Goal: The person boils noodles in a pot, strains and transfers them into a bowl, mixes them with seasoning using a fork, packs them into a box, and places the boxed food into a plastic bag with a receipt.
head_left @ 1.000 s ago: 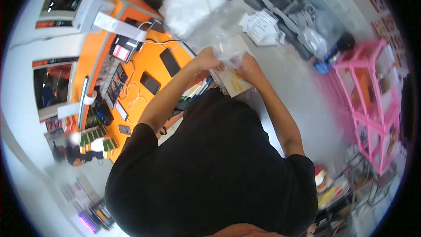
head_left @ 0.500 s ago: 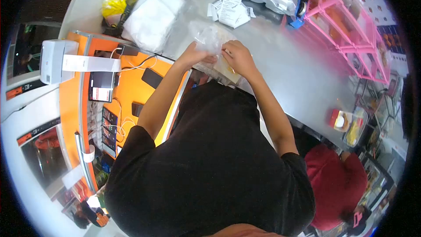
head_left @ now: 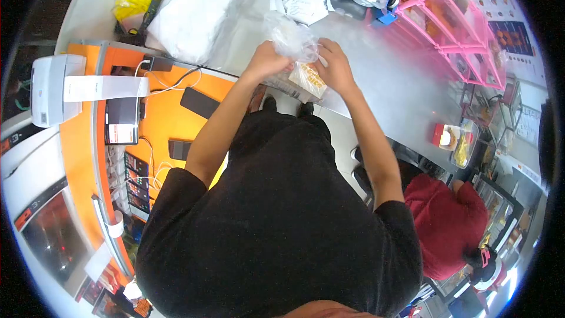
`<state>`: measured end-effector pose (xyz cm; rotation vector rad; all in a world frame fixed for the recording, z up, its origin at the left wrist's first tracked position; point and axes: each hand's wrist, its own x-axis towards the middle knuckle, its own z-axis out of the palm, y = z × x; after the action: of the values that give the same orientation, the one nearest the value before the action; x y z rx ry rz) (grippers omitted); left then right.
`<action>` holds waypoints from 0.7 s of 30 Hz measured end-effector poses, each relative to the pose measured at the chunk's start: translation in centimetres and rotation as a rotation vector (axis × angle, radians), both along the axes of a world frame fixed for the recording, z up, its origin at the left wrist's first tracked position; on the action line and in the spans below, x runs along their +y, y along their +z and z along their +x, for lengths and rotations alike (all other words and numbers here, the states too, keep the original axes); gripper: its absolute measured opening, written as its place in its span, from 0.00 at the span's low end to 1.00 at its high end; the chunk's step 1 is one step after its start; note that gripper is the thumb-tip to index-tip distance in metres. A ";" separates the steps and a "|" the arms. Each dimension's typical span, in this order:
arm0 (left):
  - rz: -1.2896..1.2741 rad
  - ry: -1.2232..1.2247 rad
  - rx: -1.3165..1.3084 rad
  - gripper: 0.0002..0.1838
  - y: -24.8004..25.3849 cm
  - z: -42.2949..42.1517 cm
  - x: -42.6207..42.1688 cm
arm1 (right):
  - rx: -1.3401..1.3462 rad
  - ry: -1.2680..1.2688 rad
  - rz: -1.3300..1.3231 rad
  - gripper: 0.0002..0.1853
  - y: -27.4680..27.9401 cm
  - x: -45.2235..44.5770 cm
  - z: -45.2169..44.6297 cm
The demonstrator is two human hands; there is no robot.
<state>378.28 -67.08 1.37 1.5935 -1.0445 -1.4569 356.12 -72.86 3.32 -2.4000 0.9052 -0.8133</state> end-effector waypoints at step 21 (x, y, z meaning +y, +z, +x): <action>0.043 0.061 -0.531 0.16 4.1 -2.0 -0.5 | 0.178 0.872 -0.157 0.14 -4.1 -10.1 0.2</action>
<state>376.33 -67.55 5.47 2.0865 -1.2429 -1.0383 356.32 -82.95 -0.81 -2.6469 -0.2052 -0.3326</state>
